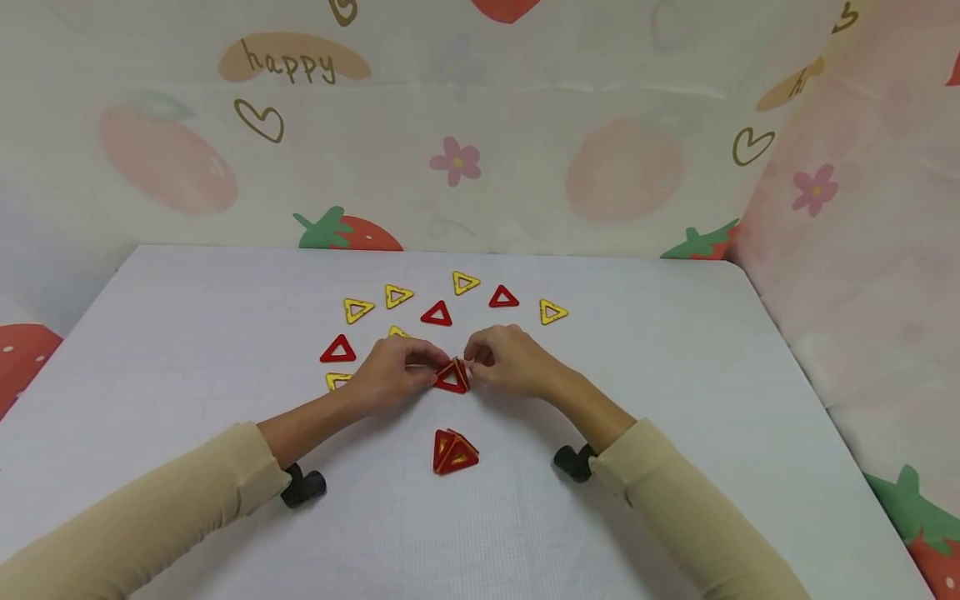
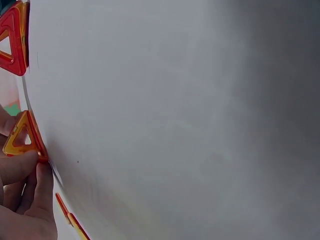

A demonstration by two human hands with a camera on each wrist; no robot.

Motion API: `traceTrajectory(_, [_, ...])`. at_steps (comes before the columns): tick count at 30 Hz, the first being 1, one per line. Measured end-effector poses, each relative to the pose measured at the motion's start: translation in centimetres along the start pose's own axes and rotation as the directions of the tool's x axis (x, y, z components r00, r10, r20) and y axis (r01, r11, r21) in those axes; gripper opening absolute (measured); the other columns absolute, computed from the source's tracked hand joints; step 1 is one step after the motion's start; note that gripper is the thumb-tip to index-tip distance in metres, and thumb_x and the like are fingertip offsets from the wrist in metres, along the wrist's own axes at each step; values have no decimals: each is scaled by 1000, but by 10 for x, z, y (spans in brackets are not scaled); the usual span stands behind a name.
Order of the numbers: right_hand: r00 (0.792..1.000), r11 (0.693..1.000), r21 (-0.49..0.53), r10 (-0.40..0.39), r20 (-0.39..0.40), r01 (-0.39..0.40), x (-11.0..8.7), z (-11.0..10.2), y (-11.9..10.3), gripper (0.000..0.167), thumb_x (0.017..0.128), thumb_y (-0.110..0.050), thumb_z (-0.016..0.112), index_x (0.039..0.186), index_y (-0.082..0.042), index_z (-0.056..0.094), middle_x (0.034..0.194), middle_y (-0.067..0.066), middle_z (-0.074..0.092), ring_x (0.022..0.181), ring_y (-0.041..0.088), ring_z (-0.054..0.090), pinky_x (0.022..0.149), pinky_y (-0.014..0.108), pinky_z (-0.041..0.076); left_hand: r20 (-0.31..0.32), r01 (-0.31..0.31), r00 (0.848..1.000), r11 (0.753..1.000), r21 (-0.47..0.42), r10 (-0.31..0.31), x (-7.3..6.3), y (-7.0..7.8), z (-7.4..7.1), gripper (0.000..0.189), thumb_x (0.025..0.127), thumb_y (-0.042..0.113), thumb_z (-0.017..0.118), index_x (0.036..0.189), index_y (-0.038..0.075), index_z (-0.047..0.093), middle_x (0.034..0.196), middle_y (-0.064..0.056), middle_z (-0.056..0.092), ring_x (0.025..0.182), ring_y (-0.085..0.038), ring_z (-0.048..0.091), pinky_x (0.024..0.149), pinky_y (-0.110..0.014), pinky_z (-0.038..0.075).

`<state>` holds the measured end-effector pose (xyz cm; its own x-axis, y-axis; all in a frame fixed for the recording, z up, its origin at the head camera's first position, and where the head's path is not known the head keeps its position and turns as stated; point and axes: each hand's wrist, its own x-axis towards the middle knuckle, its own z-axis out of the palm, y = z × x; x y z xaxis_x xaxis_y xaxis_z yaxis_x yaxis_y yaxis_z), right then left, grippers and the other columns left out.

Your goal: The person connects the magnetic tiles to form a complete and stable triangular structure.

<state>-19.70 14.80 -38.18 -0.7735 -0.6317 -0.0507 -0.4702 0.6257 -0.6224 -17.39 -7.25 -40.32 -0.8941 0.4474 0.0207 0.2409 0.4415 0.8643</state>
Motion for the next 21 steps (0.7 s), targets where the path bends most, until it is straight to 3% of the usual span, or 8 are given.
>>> traceTrajectory(7, [1000,1000,-5,-25,-13,25,4,3,1,27,91,-3,66,118,-3,69,110,5,70,96,19,62,86,34,53,-18,4,1000,999,33,-3,2,1,1,23,91,-6,64,111,2,72,106,-6,72,103,-19,65,96,-34,53])
traceTrajectory(21, [999,999,-8,-47,-8,47,7,4,0,25,91,-1,67,116,-3,71,107,4,70,95,17,62,85,35,53,-119,74,991,996,40,-68,2,8,6,17,91,-5,66,107,-1,68,102,-11,69,93,-21,66,89,-32,56])
